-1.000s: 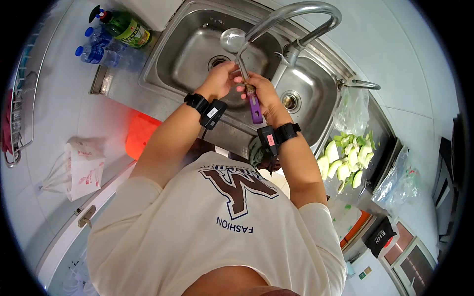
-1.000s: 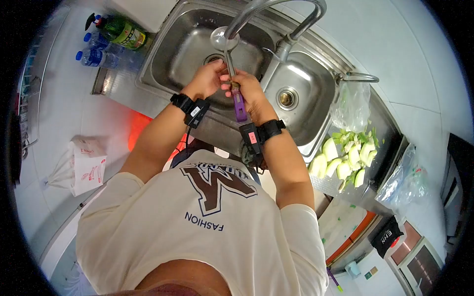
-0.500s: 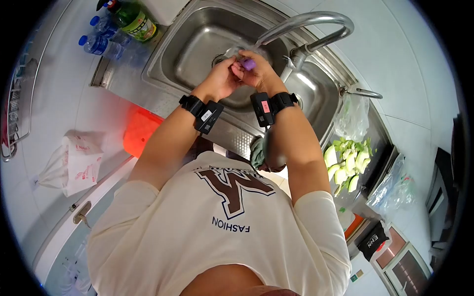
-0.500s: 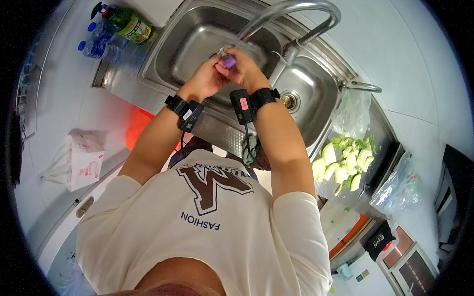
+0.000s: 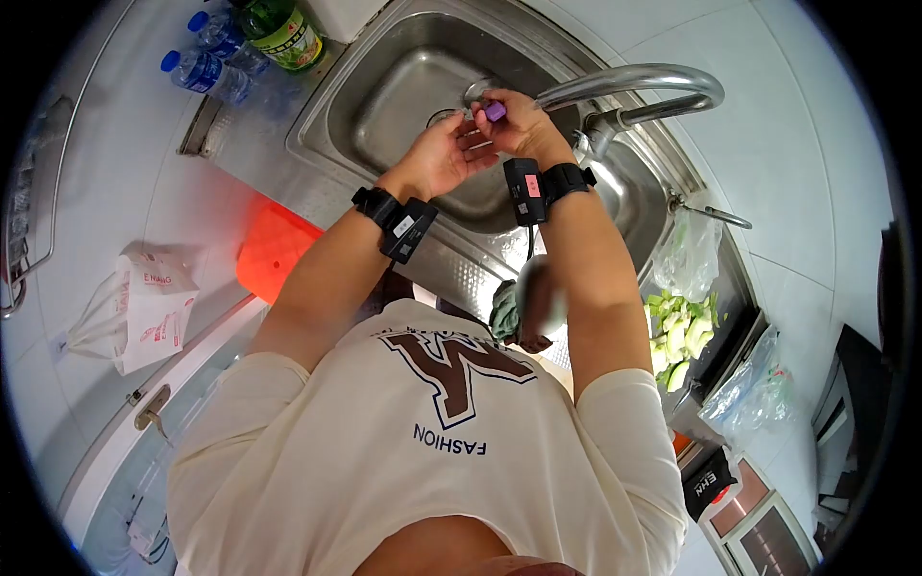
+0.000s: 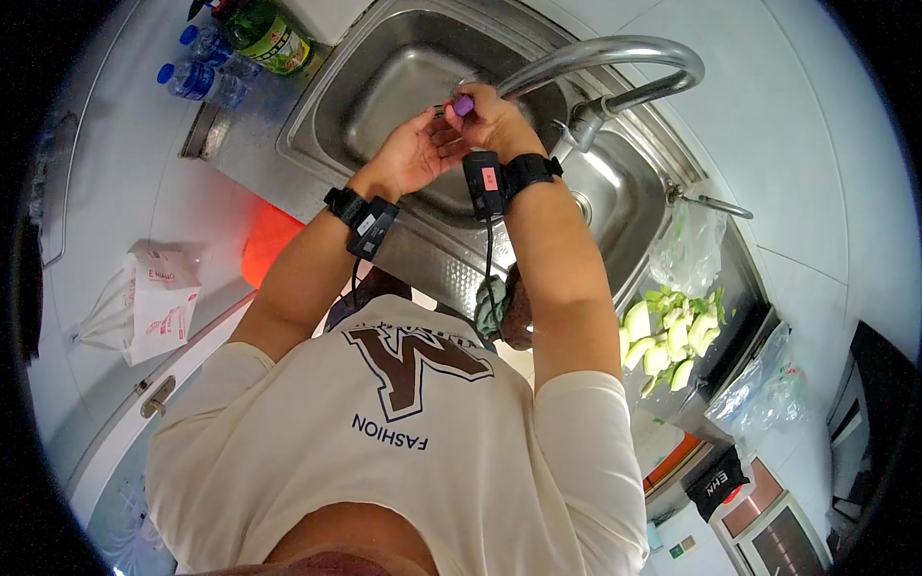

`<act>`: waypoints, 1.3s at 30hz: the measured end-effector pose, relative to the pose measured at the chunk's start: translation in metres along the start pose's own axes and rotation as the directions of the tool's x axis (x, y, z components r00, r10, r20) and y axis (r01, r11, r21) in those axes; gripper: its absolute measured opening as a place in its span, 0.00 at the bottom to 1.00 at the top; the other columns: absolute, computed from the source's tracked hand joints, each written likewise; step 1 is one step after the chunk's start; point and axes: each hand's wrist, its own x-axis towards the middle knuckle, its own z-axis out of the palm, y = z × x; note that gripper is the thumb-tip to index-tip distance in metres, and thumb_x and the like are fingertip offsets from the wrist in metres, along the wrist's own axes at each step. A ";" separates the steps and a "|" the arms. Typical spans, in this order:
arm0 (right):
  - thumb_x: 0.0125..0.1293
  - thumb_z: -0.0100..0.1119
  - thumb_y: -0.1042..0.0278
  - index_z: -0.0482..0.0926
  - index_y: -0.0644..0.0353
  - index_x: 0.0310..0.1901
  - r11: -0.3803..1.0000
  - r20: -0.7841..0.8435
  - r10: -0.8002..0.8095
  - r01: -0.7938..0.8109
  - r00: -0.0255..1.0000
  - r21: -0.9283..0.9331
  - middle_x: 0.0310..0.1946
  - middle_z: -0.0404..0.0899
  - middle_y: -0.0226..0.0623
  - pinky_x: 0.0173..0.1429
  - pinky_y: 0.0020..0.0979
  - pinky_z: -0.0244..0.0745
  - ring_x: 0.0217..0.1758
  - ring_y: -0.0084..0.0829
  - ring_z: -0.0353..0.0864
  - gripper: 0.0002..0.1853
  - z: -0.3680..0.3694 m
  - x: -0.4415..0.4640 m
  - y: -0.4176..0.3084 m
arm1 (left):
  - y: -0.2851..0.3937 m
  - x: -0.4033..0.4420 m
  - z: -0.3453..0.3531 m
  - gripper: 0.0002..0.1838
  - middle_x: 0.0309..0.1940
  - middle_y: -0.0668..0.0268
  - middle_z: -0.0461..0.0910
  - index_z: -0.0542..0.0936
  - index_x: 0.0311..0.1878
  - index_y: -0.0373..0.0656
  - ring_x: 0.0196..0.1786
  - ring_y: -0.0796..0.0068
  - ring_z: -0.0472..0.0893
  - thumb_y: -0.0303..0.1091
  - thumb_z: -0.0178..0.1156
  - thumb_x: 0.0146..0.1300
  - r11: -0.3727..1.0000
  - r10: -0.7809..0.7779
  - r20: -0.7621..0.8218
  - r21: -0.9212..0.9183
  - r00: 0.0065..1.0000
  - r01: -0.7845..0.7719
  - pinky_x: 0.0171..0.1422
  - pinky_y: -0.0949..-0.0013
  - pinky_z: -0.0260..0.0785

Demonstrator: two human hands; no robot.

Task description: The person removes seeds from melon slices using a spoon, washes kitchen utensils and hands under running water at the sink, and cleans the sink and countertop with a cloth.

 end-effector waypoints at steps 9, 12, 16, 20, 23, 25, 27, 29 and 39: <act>0.61 0.48 0.79 0.69 0.65 0.41 0.934 0.110 -0.142 0.170 0.984 -0.314 0.33 0.74 0.39 0.26 0.26 0.76 0.28 0.28 0.76 0.07 -0.027 -0.028 0.027 | -0.005 0.023 -0.021 0.17 0.33 0.64 0.76 0.72 0.42 0.42 0.37 0.65 0.77 0.48 0.43 0.72 0.996 -0.079 0.062 -0.037 0.995 0.081 0.52 0.59 0.72; 0.59 0.49 0.78 0.66 0.63 0.54 0.956 0.173 -0.215 0.243 0.961 -0.164 0.35 0.74 0.33 0.23 0.23 0.67 0.27 0.23 0.72 0.19 -0.033 -0.071 0.048 | -0.010 0.016 -0.005 0.18 0.31 0.64 0.75 0.71 0.40 0.42 0.34 0.66 0.76 0.49 0.44 0.72 0.994 -0.084 -0.187 0.048 0.979 0.094 0.45 0.62 0.71; 0.60 0.48 0.76 0.59 0.63 0.64 0.983 0.212 -0.103 0.132 0.972 -0.128 0.38 0.74 0.33 0.23 0.20 0.63 0.24 0.22 0.68 0.28 -0.048 -0.116 0.070 | -0.016 0.025 -0.012 0.18 0.37 0.60 0.76 0.71 0.42 0.39 0.40 0.65 0.77 0.46 0.43 0.72 0.996 -0.080 -0.064 0.033 0.995 0.082 0.49 0.61 0.72; 0.60 0.48 0.77 0.57 0.62 0.66 0.997 0.328 -0.056 0.072 0.943 -0.038 0.39 0.74 0.35 0.19 0.20 0.58 0.21 0.21 0.65 0.31 -0.064 -0.145 0.083 | -0.016 0.042 -0.019 0.15 0.47 0.57 0.76 0.71 0.47 0.36 0.49 0.64 0.77 0.39 0.40 0.74 0.999 -0.043 -0.180 -0.017 0.983 0.041 0.57 0.63 0.71; 0.60 0.49 0.77 0.56 0.62 0.66 0.998 0.318 -0.057 0.063 0.946 -0.007 0.40 0.73 0.35 0.18 0.20 0.57 0.21 0.20 0.64 0.31 -0.074 -0.159 0.086 | -0.010 0.046 -0.025 0.13 0.46 0.58 0.77 0.71 0.50 0.36 0.50 0.66 0.77 0.35 0.41 0.73 1.000 -0.008 -0.232 -0.015 0.973 0.005 0.58 0.67 0.71; 0.60 0.49 0.78 0.57 0.63 0.66 0.997 0.331 -0.069 0.079 0.941 -0.018 0.40 0.73 0.34 0.17 0.19 0.57 0.20 0.20 0.64 0.31 -0.075 -0.169 0.086 | -0.009 0.047 -0.027 0.12 0.44 0.59 0.77 0.71 0.49 0.37 0.49 0.67 0.77 0.35 0.45 0.72 1.000 -0.026 -0.257 0.001 0.966 0.028 0.58 0.67 0.71; 0.60 0.49 0.78 0.57 0.64 0.66 0.993 0.321 -0.067 0.096 0.945 -0.076 0.39 0.72 0.33 0.17 0.19 0.58 0.20 0.20 0.63 0.31 -0.075 -0.181 0.084 | -0.005 0.051 -0.029 0.11 0.42 0.61 0.77 0.72 0.48 0.39 0.49 0.68 0.78 0.36 0.47 0.71 0.998 -0.016 -0.260 0.061 0.965 0.033 0.58 0.67 0.71; 0.60 0.48 0.78 0.56 0.64 0.67 0.983 0.297 -0.070 0.116 0.952 -0.143 0.39 0.72 0.33 0.18 0.19 0.59 0.20 0.19 0.64 0.31 -0.081 -0.188 0.082 | 0.003 0.046 -0.026 0.10 0.44 0.64 0.77 0.74 0.48 0.40 0.46 0.71 0.78 0.35 0.52 0.69 0.976 0.005 -0.276 0.211 0.961 0.055 0.52 0.72 0.71; 0.61 0.47 0.77 0.58 0.61 0.68 0.728 0.113 -0.168 0.200 0.979 -0.656 0.37 0.75 0.33 0.21 0.20 0.65 0.20 0.19 0.69 0.31 -0.127 -0.201 0.092 | 0.041 0.046 -0.025 0.19 0.43 0.64 0.81 0.75 0.55 0.37 0.42 0.77 0.79 0.37 0.58 0.64 0.481 0.404 -0.016 0.854 0.914 -0.197 0.46 0.75 0.70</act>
